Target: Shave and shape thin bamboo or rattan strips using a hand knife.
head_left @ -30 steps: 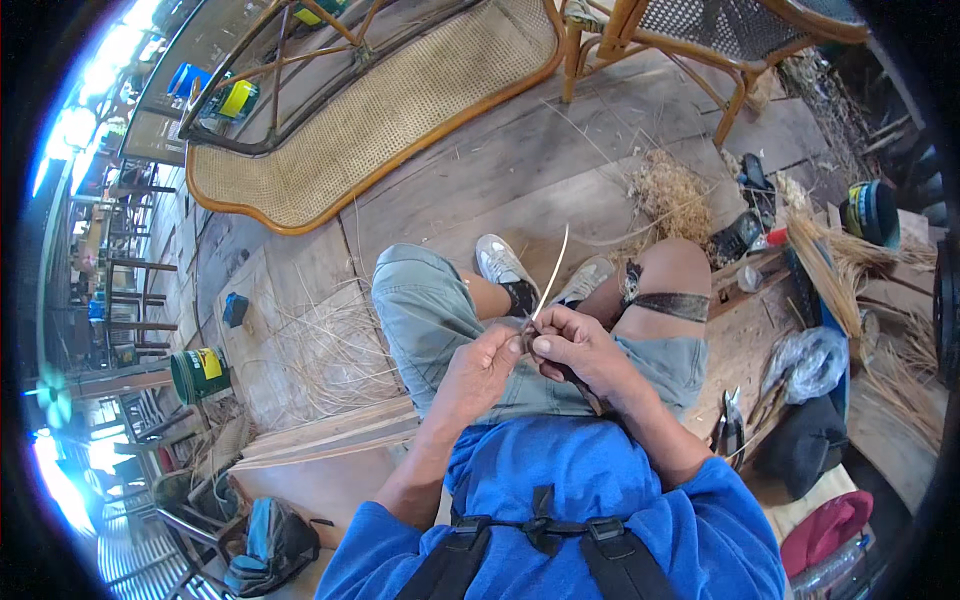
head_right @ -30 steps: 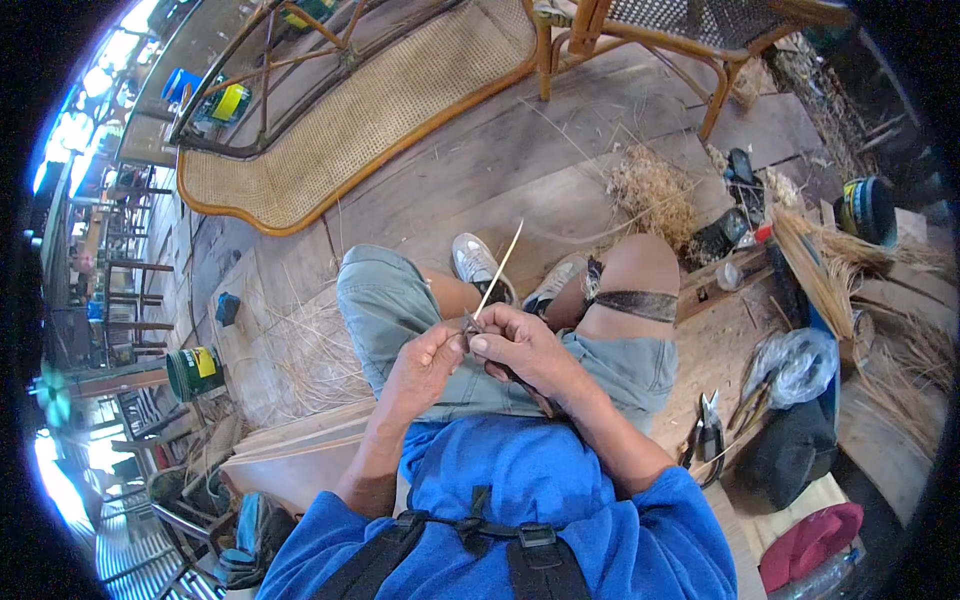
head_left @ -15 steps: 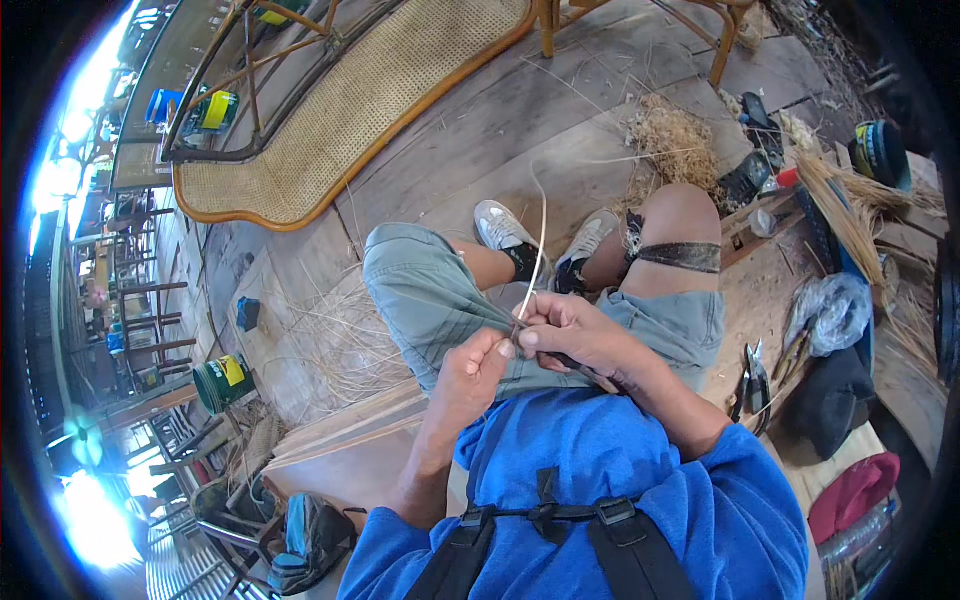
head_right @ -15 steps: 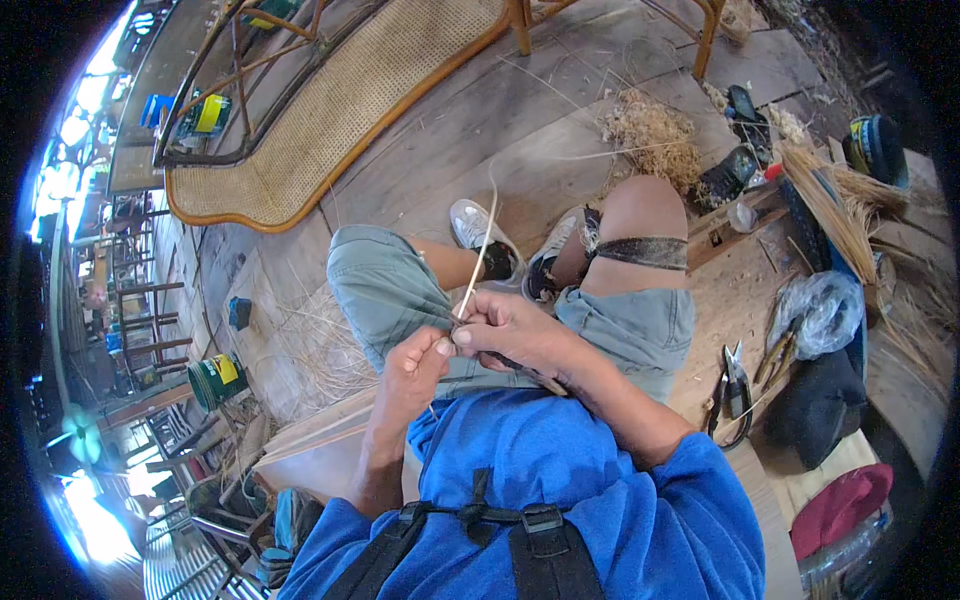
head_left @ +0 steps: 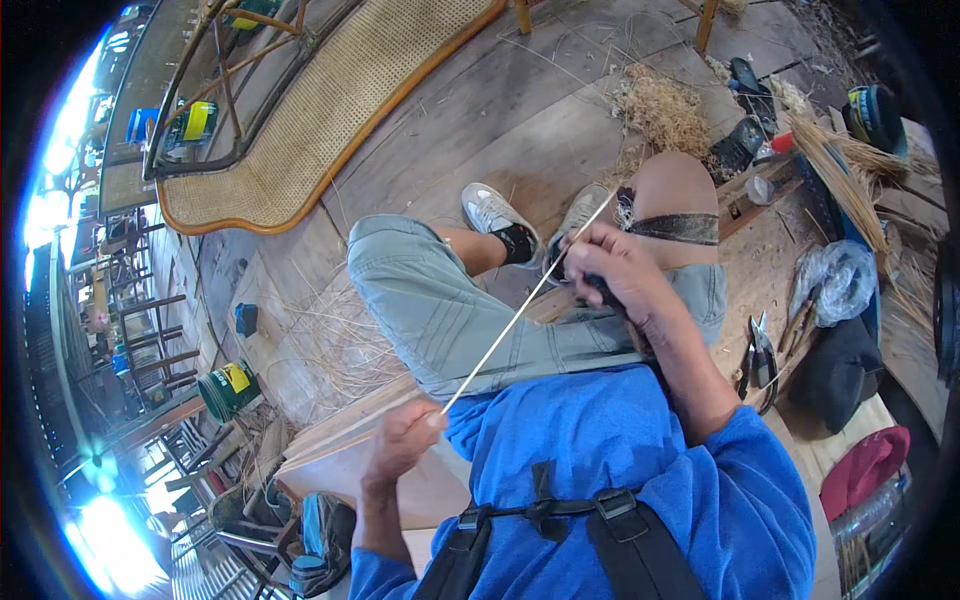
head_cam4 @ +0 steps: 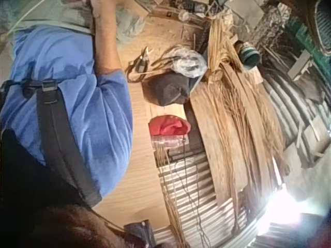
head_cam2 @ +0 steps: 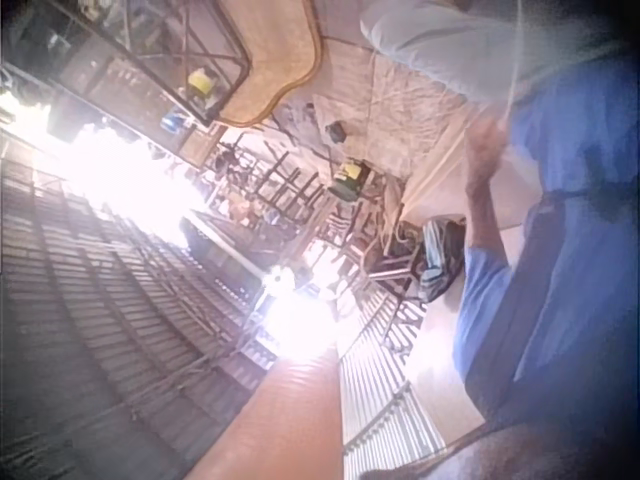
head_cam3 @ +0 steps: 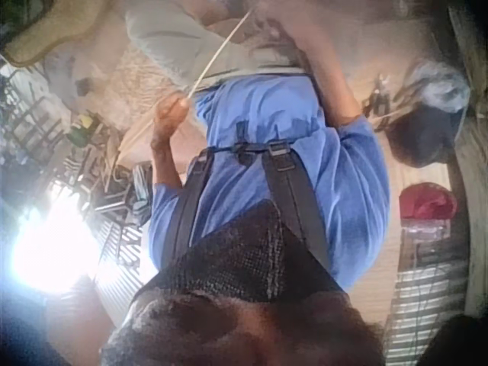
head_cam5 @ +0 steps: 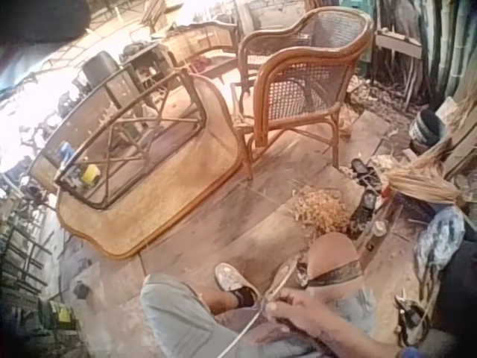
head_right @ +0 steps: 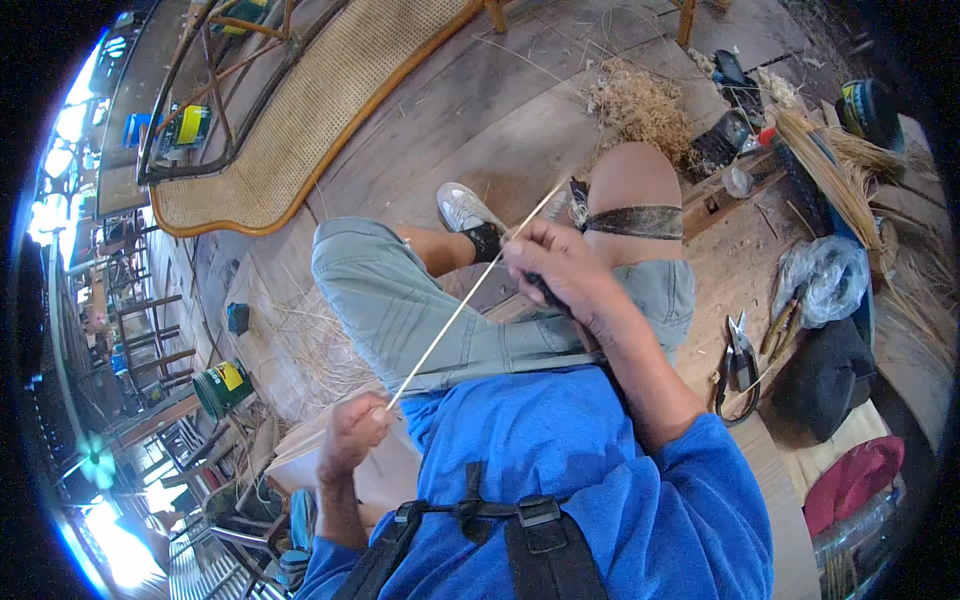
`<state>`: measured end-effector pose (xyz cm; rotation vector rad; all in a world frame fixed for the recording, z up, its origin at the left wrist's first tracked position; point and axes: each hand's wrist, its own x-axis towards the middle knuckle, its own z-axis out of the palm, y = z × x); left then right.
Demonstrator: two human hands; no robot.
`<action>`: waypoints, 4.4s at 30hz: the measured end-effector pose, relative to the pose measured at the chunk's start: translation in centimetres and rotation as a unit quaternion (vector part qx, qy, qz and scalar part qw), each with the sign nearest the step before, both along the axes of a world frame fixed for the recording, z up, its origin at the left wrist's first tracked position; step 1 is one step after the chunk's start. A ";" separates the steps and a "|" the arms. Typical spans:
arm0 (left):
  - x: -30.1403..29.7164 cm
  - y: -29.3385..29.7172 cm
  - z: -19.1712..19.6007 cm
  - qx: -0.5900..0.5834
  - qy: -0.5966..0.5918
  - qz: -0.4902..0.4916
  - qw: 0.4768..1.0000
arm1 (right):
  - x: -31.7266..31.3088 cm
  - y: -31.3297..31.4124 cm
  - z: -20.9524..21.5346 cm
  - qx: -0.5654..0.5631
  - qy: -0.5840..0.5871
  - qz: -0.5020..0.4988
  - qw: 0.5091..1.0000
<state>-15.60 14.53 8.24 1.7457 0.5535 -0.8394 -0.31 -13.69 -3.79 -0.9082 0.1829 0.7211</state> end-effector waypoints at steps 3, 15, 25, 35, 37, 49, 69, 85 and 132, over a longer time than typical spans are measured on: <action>-1.5 4.1 1.4 0.020 0.058 0.010 0.998 | 0.5 -1.0 -0.1 0.027 -0.009 -0.028 0.999; 8.6 -9.6 -4.7 0.096 -0.222 -0.051 0.969 | -0.9 0.6 1.7 0.032 -0.023 0.010 0.999; 8.3 -10.4 -6.3 0.045 -0.172 0.007 0.984 | -1.9 1.1 1.4 -0.067 -0.046 0.042 0.996; 7.6 -10.2 -5.6 0.084 -0.214 -0.012 0.973 | -2.4 1.6 1.6 -0.017 -0.036 0.098 0.994; 7.1 -9.8 -5.1 0.106 -0.223 -0.032 0.969 | -2.1 1.3 1.8 -0.028 -0.021 0.105 0.994; 4.6 -7.1 -4.2 0.153 -0.193 -0.145 0.958 | -0.8 -1.1 1.0 -0.036 -0.001 -0.006 0.999; 3.7 -6.5 -3.7 0.156 -0.217 -0.104 0.958 | -1.1 -2.2 1.2 -0.067 0.032 0.039 0.997; 12.7 -15.9 -8.6 0.148 -0.334 -0.247 0.898 | 0.3 -12.0 6.2 -0.504 -0.150 -0.051 0.849; 11.5 -13.6 -2.7 0.214 -0.354 -0.262 0.872 | -2.7 -7.4 3.2 -0.691 -0.272 0.082 0.665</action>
